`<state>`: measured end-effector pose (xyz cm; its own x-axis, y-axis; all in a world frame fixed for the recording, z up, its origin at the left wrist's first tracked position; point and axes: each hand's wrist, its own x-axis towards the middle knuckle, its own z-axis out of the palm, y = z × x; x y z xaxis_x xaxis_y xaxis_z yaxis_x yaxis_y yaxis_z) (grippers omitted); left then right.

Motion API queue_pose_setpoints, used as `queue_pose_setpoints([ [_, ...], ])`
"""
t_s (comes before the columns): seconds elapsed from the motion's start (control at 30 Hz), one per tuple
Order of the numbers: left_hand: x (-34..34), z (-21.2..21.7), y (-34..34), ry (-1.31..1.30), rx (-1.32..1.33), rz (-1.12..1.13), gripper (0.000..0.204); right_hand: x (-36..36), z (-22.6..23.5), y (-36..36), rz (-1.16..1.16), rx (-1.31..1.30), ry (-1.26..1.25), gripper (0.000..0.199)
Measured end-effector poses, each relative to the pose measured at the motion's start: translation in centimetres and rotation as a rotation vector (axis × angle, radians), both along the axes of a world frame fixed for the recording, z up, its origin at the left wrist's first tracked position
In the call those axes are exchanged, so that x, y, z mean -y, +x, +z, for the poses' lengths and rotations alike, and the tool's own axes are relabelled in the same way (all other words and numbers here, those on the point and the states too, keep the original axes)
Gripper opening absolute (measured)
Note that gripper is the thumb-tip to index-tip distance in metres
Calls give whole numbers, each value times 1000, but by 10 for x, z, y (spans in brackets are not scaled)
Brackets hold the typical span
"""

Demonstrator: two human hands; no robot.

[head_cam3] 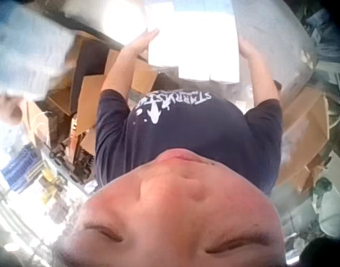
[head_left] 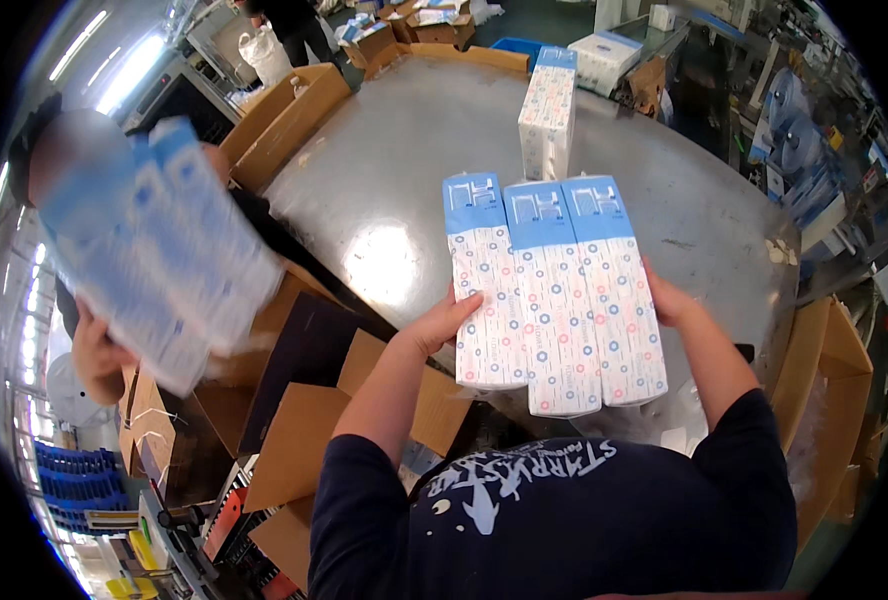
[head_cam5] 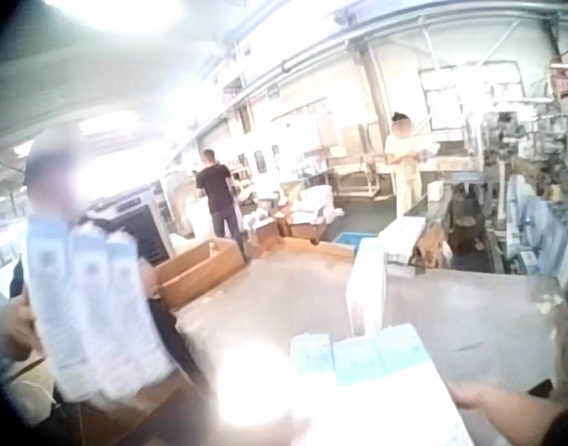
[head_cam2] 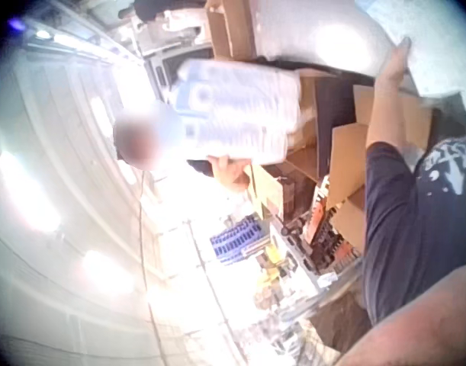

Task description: The person assembles cardboard boxes and packs rectangular packages into them by hand on a conveyor and work table.

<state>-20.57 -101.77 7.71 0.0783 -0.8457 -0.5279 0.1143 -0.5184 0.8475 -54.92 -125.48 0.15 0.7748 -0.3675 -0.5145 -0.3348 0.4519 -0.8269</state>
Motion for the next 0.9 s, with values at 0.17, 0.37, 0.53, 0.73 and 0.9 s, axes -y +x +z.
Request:
queue_pose_setpoints([
  [0.17, -26, 29, -33, -287, -10, 22, 87, -23, 30, 11, -37, 98, -16, 89],
  [0.37, -90, 68, -59, -598, 277, 35, 67, -29, 104, 33, -92, 625, 61, 74],
  [0.53, -193, 79, -45, -859, 1153, 102, 47, -111, 188, 76, 56, 778, 69, 69],
  [0.73, -386, 147, 35, -577, 1344, 644, 55, -254, 226, 119, 412, 637, 122, 63],
  [0.9, -544, 220, 71, -605, 1179, 547, 62, -341, 210, 132, 1174, 120, -181, 58],
])
